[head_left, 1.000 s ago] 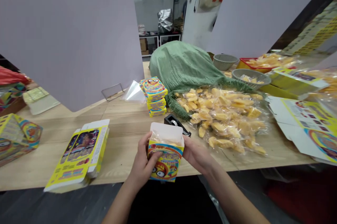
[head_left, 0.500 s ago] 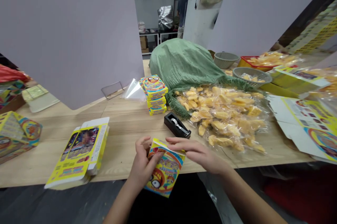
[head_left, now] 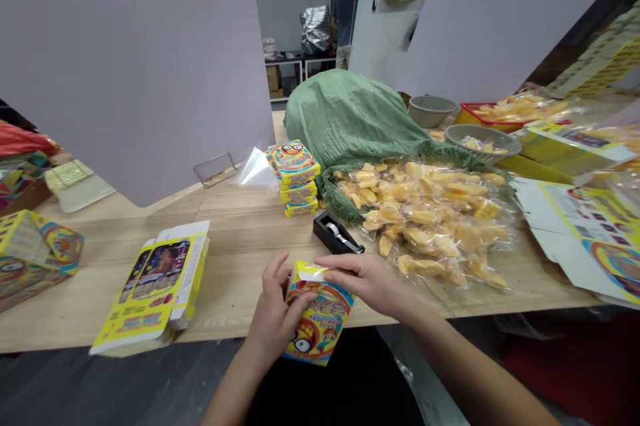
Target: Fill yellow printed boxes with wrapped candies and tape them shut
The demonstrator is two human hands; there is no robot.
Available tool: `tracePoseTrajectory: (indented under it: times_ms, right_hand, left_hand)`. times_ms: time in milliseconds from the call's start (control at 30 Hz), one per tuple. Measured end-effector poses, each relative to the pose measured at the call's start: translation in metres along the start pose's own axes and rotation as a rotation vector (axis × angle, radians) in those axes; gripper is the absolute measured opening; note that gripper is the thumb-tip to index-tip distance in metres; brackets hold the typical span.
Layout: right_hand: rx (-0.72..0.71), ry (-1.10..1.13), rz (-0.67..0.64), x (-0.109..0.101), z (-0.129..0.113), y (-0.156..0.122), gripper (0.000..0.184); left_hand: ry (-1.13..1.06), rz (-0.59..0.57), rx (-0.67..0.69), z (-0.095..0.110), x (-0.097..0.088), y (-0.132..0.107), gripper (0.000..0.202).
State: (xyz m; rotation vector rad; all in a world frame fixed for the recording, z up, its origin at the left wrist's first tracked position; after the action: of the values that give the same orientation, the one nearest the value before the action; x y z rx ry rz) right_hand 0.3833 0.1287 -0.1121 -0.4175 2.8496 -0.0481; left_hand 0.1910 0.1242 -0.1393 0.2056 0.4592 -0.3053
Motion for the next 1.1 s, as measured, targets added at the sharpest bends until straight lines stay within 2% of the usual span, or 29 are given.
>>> tracePoseTrajectory:
  times_ms: [100, 200, 300, 367, 400, 467, 533, 633, 700, 733, 800, 900, 967, 1033, 1100]
  right_hand:
    - [-0.008, -0.050, -0.006, -0.001, -0.002, 0.000, 0.029]
    - [-0.162, -0.208, -0.013, -0.001, -0.010, -0.004, 0.038]
    - [-0.343, -0.419, 0.122, -0.003, -0.016, -0.008, 0.030]
    - [-0.346, -0.491, 0.223, -0.008, -0.017, -0.008, 0.024]
    - [-0.312, -0.487, 0.242, -0.012, -0.016, -0.006, 0.023]
    - [-0.176, -0.372, 0.174, -0.019, -0.011, 0.001, 0.019]
    - [0.031, -0.111, 0.011, -0.022, -0.001, 0.010, 0.018]
    - [0.320, 0.350, -0.210, -0.018, 0.015, 0.021, 0.030]
    - [0.382, 0.523, -0.249, -0.013, 0.022, 0.025, 0.038]
    - [0.369, 0.537, -0.247, -0.011, 0.023, 0.026, 0.039]
    - [0.240, 0.388, -0.206, -0.010, 0.020, 0.025, 0.036]
    - [-0.161, -0.216, -0.035, -0.012, 0.000, 0.015, 0.025]
    - [-0.425, -0.606, 0.077, -0.009, -0.015, 0.003, 0.025]
    - [-0.594, -0.814, 0.131, -0.005, -0.025, -0.007, 0.027]
    - [-0.696, -0.877, 0.140, -0.002, -0.029, -0.014, 0.026]
  left_hand:
    - [0.006, -0.034, -0.010, -0.001, -0.002, -0.001, 0.058]
    - [-0.031, -0.051, -0.011, -0.007, -0.001, -0.002, 0.056]
    - [-0.036, -0.067, -0.031, -0.012, 0.002, -0.003, 0.053]
    - [-0.024, -0.071, -0.053, -0.013, 0.003, -0.004, 0.056]
    - [-0.021, -0.069, -0.061, -0.013, 0.003, -0.004, 0.057]
    - [-0.011, -0.082, -0.069, -0.010, 0.003, -0.005, 0.053]
    - [-0.001, -0.109, -0.065, -0.006, 0.002, -0.005, 0.045]
    - [-0.035, -0.111, -0.043, 0.000, 0.000, -0.004, 0.041]
    - [-0.064, -0.099, -0.027, 0.002, -0.002, -0.003, 0.042]
    - [-0.061, -0.098, -0.026, 0.001, -0.002, -0.003, 0.042]
    - [-0.015, -0.109, -0.043, -0.001, -0.003, -0.003, 0.041]
    - [0.047, -0.105, -0.072, -0.006, -0.004, -0.005, 0.041]
    - [0.031, -0.066, -0.072, -0.008, -0.003, -0.005, 0.042]
    - [0.005, -0.024, -0.073, -0.008, -0.002, -0.005, 0.043]
    - [0.004, 0.001, -0.085, -0.008, 0.000, -0.005, 0.042]
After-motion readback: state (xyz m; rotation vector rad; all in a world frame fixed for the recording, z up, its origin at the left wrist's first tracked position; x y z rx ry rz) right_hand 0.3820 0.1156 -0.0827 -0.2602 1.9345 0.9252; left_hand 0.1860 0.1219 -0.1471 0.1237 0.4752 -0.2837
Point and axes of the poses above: each hand's wrist, its own y-axis towards the middle knuckle, its own x-axis out of the palm, z = x × y, the point moved 3 cm from there along y, towards the middle knuckle, and after that the axes turned 2 degrees about -y, right-handed, at the moved point
